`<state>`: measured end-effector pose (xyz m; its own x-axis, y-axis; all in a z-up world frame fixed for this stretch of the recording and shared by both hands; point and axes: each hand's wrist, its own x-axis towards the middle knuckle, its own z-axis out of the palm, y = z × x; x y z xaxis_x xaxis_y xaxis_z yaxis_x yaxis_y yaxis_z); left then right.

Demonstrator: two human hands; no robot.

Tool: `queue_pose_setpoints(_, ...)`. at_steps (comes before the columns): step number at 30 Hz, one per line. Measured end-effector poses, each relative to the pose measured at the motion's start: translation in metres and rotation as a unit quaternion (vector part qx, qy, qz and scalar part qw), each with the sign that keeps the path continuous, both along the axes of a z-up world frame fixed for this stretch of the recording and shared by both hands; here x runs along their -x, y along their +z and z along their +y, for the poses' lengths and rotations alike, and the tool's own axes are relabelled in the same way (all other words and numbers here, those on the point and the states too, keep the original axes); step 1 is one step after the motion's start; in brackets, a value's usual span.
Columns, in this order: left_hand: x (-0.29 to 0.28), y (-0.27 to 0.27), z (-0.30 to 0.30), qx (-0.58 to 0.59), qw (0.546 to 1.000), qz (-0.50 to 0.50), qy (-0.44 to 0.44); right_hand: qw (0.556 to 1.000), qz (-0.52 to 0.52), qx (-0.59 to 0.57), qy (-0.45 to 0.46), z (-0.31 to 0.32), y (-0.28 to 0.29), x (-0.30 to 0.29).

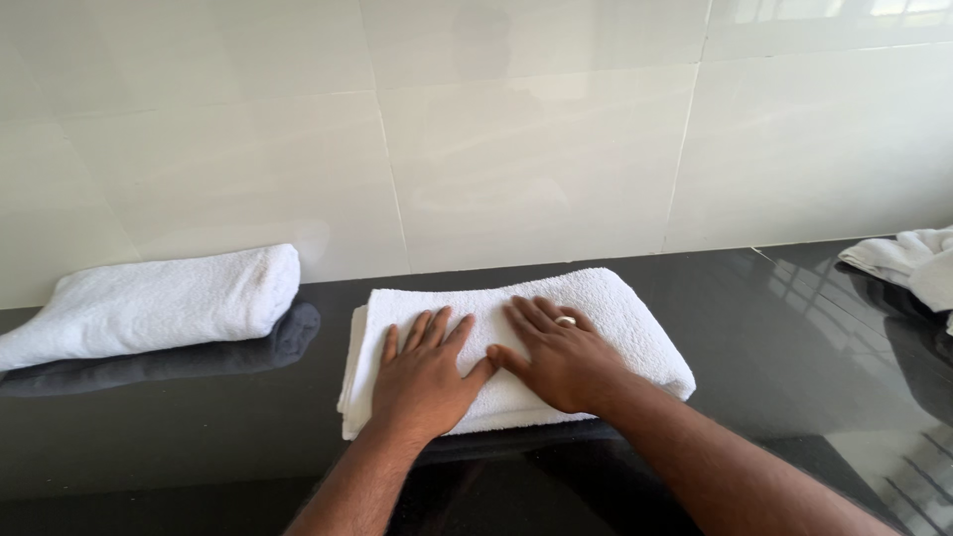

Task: The person folds a white towel on a black countertop. They smooth the towel, fold it lengthwise multiple times, then fold it into a compact rectangle and place it beside another folded towel.

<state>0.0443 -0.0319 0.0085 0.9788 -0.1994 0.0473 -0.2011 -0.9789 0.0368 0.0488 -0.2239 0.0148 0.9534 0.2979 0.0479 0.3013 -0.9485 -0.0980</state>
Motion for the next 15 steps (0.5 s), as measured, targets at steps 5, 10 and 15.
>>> queue_pose_setpoints(5, -0.001, -0.001, 0.03, 0.047, 0.997, -0.047, 0.03, 0.997, -0.019, 0.058, -0.05, -0.014, 0.006, 0.003)
queue_pose_setpoints(10, -0.005, -0.017, 0.037, 0.068, 0.994, -0.079, 0.042, 0.993, -0.01, 0.057, -0.103, -0.035, 0.008, 0.006)
queue_pose_setpoints(15, -0.008, -0.02, 0.041, 0.09, 0.99, -0.087, 0.069, 0.987, 0.013, 0.021, -0.162, -0.059, 0.008, 0.008)
